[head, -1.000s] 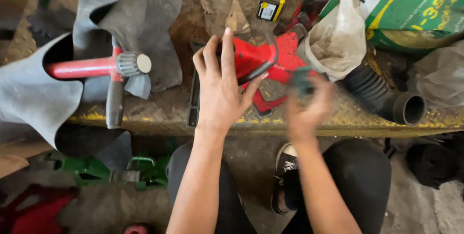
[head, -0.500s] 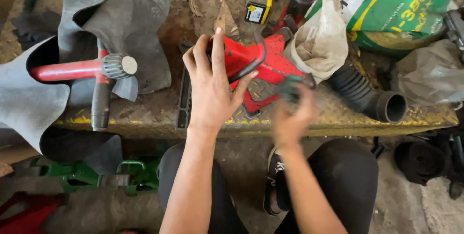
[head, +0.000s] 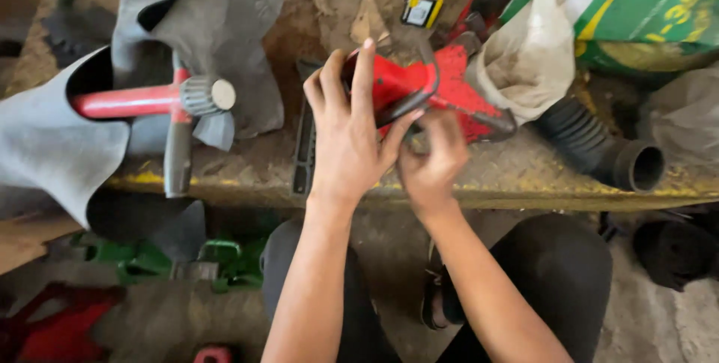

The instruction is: Cleaning grease and debris off automotive jack stands using a rag.

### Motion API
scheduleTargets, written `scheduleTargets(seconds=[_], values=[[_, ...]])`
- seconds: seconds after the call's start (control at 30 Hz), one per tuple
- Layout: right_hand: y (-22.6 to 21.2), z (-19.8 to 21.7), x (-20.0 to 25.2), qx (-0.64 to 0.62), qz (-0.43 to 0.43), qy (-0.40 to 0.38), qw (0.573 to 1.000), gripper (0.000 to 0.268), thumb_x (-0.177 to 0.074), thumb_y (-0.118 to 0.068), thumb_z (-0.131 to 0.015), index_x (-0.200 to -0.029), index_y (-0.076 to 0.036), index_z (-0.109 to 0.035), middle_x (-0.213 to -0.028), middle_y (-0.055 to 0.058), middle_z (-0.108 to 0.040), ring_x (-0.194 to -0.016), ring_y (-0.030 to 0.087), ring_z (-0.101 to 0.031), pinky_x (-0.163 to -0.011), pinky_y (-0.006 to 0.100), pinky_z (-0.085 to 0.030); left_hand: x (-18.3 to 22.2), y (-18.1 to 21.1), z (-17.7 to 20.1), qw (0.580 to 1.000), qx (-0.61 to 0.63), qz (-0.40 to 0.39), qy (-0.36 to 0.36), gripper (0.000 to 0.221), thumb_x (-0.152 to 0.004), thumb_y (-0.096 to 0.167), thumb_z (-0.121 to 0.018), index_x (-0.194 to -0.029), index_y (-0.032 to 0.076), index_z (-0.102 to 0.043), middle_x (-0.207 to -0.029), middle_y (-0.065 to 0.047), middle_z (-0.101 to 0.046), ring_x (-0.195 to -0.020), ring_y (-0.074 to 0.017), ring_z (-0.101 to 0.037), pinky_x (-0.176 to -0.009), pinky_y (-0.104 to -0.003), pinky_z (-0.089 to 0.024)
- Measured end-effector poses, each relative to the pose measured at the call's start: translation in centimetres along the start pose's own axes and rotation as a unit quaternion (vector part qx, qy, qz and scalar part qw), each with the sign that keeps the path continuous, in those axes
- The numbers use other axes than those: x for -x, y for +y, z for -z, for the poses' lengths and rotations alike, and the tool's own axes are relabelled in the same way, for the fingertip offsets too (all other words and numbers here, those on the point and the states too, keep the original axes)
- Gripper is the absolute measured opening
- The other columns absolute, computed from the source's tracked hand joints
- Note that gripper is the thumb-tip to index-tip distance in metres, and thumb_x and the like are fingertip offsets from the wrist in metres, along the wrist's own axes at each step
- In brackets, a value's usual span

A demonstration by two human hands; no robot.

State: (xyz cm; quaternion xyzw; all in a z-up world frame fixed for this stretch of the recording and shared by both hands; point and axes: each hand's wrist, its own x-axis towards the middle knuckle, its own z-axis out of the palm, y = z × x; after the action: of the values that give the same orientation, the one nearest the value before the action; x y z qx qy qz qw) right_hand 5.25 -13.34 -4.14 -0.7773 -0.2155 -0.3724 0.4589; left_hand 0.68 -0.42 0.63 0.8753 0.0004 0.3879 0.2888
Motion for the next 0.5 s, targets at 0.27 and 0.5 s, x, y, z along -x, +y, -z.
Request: scheduleTargets(seconds=[0.27, 0.5], values=[[2.1, 0.2, 3.8, -0.046, 0.028, -0.103, 0.993, 0.032, -0.075, 0.006, -0.078, -0.104, 0.0, -0.065, -0.098, 0.015, -0.063, -0.087, 0.036, -0.065, -0.077, 0.042, -0.053, 0.3, 0.0, -0.2, 1.0, -0.021, -0.012, -0.005, 0.09, -0.098, 0.042, -0.079, -0.162, 0.006, -0.028, -0.152, -0.029, -0.035, -0.131, -0.0482, -0.039, -0.114, -0.059, -0.039], [1.8, 0.7, 5.4, -0.041, -0.057, -0.158, 0.985, 0.033, -0.075, 0.0, -0.083, -0.105, -0.004, -0.071, -0.094, 0.013, -0.066, -0.078, 0.029, -0.068, -0.071, 0.04, -0.056, 0.9, -0.2, 0.0, 1.0, -0.022, -0.002, -0.004, 0.092, -0.098, 0.045, -0.08, -0.162, 0.006, -0.028, -0.151, -0.028, -0.035, -0.13, -0.0474, -0.039, -0.114, -0.059, -0.039]])
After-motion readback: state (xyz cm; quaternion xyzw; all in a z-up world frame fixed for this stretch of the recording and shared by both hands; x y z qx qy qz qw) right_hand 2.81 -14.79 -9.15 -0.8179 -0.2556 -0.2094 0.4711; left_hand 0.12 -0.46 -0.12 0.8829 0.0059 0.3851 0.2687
